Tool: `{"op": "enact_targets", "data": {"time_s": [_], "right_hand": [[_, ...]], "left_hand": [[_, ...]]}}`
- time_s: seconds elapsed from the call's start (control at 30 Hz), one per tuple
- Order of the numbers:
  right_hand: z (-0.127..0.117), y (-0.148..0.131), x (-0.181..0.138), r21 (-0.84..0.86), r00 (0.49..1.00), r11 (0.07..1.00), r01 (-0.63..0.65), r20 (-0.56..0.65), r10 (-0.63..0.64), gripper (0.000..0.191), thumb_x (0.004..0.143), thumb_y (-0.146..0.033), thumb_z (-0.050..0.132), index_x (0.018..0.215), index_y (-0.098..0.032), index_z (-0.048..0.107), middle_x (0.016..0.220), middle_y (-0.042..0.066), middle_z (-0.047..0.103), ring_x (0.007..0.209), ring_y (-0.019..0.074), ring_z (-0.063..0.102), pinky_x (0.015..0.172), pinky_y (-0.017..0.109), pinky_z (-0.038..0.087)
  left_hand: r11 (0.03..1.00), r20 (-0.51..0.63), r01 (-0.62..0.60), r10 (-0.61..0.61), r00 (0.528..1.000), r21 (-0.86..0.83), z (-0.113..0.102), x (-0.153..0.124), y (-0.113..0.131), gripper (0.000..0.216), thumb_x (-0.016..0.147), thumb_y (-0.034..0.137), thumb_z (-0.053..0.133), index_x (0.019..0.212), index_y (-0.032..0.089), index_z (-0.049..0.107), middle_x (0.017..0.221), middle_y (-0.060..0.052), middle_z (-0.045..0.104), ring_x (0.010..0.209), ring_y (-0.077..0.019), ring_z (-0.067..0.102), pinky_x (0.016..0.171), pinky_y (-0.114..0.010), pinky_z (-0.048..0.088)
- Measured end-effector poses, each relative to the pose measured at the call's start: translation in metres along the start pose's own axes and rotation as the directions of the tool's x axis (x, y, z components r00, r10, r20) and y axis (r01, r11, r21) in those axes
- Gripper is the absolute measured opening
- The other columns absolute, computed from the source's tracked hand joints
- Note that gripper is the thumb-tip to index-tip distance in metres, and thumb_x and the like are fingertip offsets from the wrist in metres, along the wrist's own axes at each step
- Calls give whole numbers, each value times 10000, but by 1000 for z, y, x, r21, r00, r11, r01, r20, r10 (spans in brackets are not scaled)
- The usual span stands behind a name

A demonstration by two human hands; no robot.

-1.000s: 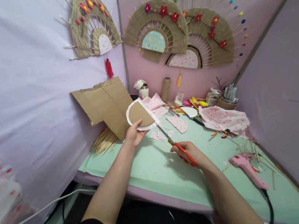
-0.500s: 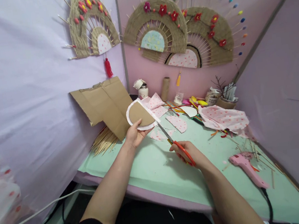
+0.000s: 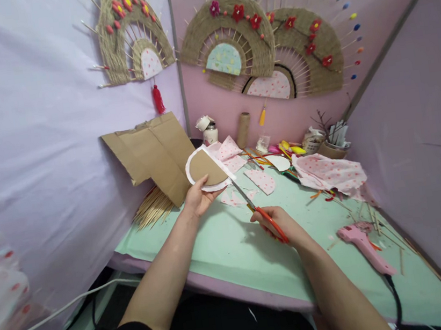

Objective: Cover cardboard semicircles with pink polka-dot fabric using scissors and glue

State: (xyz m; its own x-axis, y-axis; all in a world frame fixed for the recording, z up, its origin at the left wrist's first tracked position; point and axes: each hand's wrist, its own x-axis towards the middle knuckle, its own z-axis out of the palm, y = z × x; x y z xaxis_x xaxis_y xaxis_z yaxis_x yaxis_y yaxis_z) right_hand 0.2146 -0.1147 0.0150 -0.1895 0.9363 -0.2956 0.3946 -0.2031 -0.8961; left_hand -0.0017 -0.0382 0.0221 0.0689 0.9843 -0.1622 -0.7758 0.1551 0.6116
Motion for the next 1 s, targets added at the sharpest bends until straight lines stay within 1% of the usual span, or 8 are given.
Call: {"op": "enact_targets", "data": {"time_s": [0.1,0.3,0.6,0.77,1.0], "right_hand": [[0,0,0,3,1000,1000,0,-5,0,321,742,-474,584,737,-153,593,478,-66,396,379,58,346,379,196,256],[-1,4,3,15,1000,1000,-6,-8,6,316,736,-474,591,736,-157,594,462,-72,386,366,56,334,372,193,250],[0,1,0,7,1000,1000,5,-17,-5,294,743,-449,580,727,-156,598,450,-75,390,359,54,329,376,194,244],[0,1,1,3,1000,1000,10,-6,-10,289,744,-448,577,729,-159,591,433,-83,379,350,53,319,377,195,238],[-2,1,1,-10,1000,1000,24,-10,-24,294,733,-451,588,702,-159,577,422,-83,384,346,51,317,387,200,237]], "left_hand": [[1000,-4,-2,2,1000,3,1,-1,0,407,848,116,502,1251,172,507,1056,-91,691,939,-225,672,880,-469,531],[1000,6,7,-7,1000,-8,-1,1,0,397,849,117,500,1243,166,508,992,-83,706,908,-221,681,858,-456,545],[999,-4,42,-43,999,-20,-1,2,2,402,866,132,473,1267,159,478,1032,-96,699,939,-221,674,876,-448,536],[997,8,63,-63,998,-40,-2,3,2,366,870,138,464,1234,130,499,966,-91,712,918,-226,680,855,-435,550],[998,-9,54,-54,998,-28,-1,3,1,387,854,134,489,1241,142,496,1067,-107,688,984,-244,659,897,-468,524]]}}
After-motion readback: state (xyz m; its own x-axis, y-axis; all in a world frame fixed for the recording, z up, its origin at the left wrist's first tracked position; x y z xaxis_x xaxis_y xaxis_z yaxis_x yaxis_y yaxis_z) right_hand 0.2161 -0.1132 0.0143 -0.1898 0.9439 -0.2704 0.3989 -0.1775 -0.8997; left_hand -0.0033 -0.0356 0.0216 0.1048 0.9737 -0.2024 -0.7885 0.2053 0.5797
